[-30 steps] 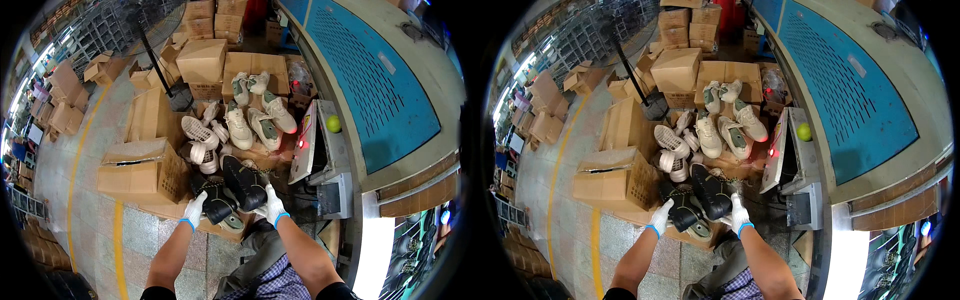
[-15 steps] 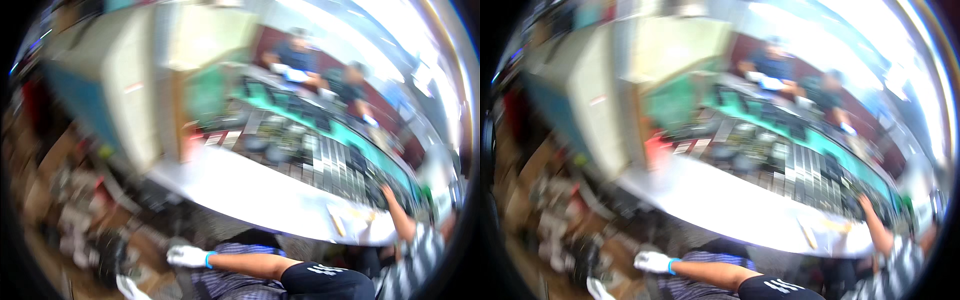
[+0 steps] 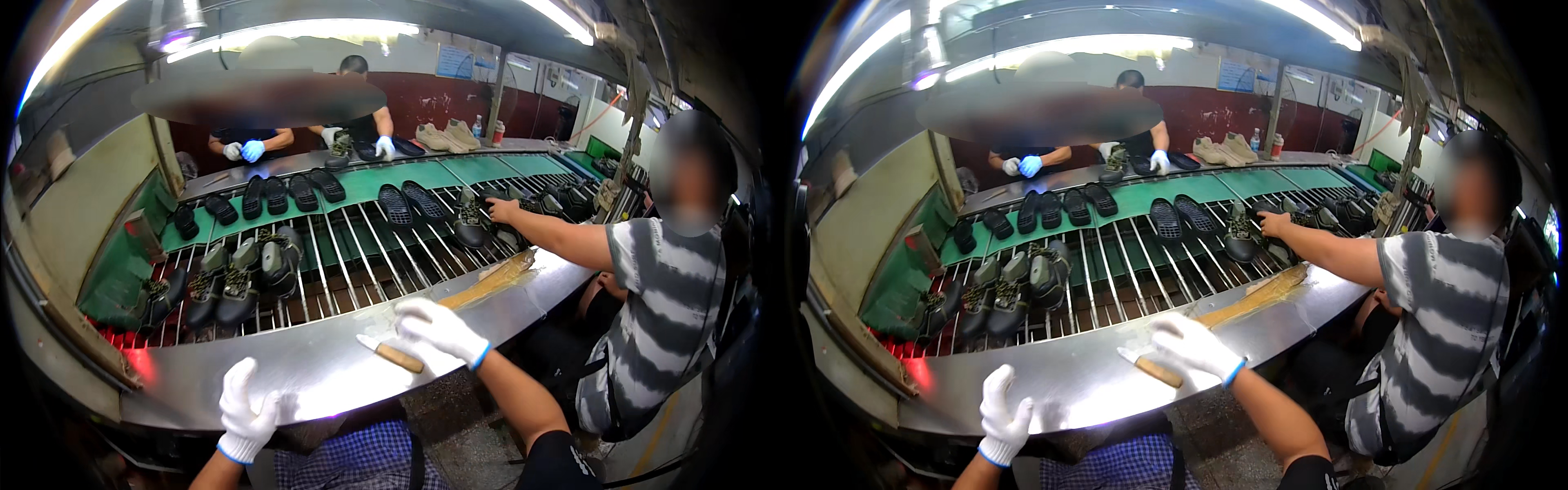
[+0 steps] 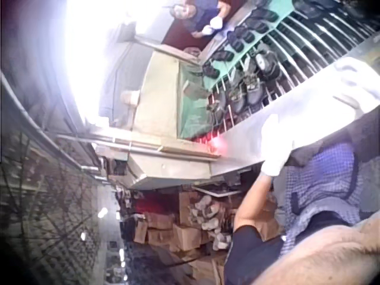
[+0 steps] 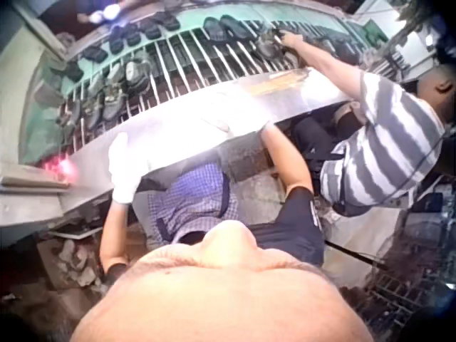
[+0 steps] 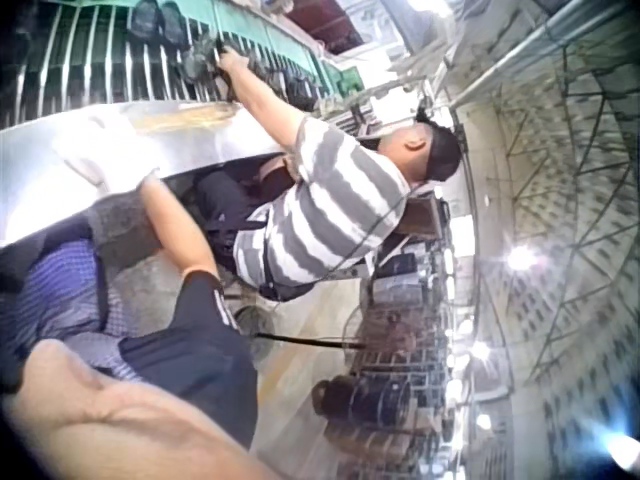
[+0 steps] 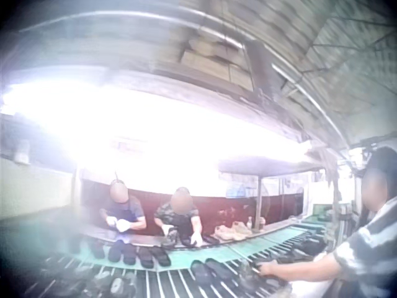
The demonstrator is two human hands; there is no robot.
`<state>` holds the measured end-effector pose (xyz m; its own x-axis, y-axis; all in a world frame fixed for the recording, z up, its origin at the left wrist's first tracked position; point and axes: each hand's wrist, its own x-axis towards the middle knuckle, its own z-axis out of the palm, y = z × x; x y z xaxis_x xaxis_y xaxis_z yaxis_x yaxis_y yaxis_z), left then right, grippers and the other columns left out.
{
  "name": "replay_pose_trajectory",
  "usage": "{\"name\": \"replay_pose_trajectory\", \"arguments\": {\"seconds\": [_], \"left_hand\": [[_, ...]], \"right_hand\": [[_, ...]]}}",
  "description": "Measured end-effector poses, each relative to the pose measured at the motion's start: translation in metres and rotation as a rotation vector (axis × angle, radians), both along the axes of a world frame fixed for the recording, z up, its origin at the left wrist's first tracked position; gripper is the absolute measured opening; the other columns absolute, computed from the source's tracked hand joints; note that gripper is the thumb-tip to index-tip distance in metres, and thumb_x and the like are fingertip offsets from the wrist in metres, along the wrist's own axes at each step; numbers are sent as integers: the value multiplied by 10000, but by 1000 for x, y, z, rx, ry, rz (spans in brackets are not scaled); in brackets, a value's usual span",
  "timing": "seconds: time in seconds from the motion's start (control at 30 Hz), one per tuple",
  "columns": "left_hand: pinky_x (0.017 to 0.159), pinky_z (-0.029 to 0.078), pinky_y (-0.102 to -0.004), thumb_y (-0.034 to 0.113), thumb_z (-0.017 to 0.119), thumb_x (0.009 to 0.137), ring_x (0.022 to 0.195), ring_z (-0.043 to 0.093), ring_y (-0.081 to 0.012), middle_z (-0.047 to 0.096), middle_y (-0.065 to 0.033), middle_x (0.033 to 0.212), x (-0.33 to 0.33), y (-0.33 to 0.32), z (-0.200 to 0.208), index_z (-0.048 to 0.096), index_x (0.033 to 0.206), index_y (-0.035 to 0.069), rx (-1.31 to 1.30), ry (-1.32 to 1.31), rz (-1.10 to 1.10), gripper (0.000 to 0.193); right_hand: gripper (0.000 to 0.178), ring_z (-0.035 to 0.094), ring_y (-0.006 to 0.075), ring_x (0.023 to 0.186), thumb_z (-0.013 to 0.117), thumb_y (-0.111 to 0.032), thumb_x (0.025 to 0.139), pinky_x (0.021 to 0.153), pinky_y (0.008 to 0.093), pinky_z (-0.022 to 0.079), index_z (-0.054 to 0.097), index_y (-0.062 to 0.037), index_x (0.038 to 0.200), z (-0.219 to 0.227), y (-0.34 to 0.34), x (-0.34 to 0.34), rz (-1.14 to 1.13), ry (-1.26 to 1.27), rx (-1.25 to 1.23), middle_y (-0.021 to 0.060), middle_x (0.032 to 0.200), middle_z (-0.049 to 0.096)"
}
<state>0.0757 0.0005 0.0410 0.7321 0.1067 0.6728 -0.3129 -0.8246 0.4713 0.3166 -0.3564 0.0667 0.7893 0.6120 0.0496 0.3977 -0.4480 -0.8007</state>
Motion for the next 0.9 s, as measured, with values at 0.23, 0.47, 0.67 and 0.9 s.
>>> {"name": "replay_pose_trajectory", "arguments": {"seconds": [0.23,0.47,0.67,0.9], "left_hand": [[1061,531,-481,248,831,831,1253,625,-448,619,-256,1383,264,-48,14,552,1444,7,345,262,-238,715],[1047,506,-476,216,842,767,1314,547,-410,556,-222,1424,514,-109,-32,506,1443,-3,498,274,-385,786],[1043,517,-454,213,881,740,1334,532,-405,603,-197,1358,621,-154,-74,621,1260,-22,521,334,-257,627],[980,573,-442,207,856,844,1160,703,-372,702,-192,1285,614,-119,-53,666,1258,10,360,90,-253,497]], "right_hand": [[670,639,429,1248,688,-328,938,1079,512,518,486,-96,1534,-87,-20,248,-484,-339,-240,225,1428,606],[495,585,334,1200,670,-149,902,1008,464,487,562,-52,1375,-119,-13,415,-563,-957,-585,144,1270,616],[158,635,295,1070,653,-174,930,971,448,480,670,-120,1078,-121,-30,449,-474,-861,-770,98,1074,676],[360,616,362,998,819,-328,831,874,495,506,658,-91,1049,-66,-19,412,-392,-743,-303,135,1001,615]]}}
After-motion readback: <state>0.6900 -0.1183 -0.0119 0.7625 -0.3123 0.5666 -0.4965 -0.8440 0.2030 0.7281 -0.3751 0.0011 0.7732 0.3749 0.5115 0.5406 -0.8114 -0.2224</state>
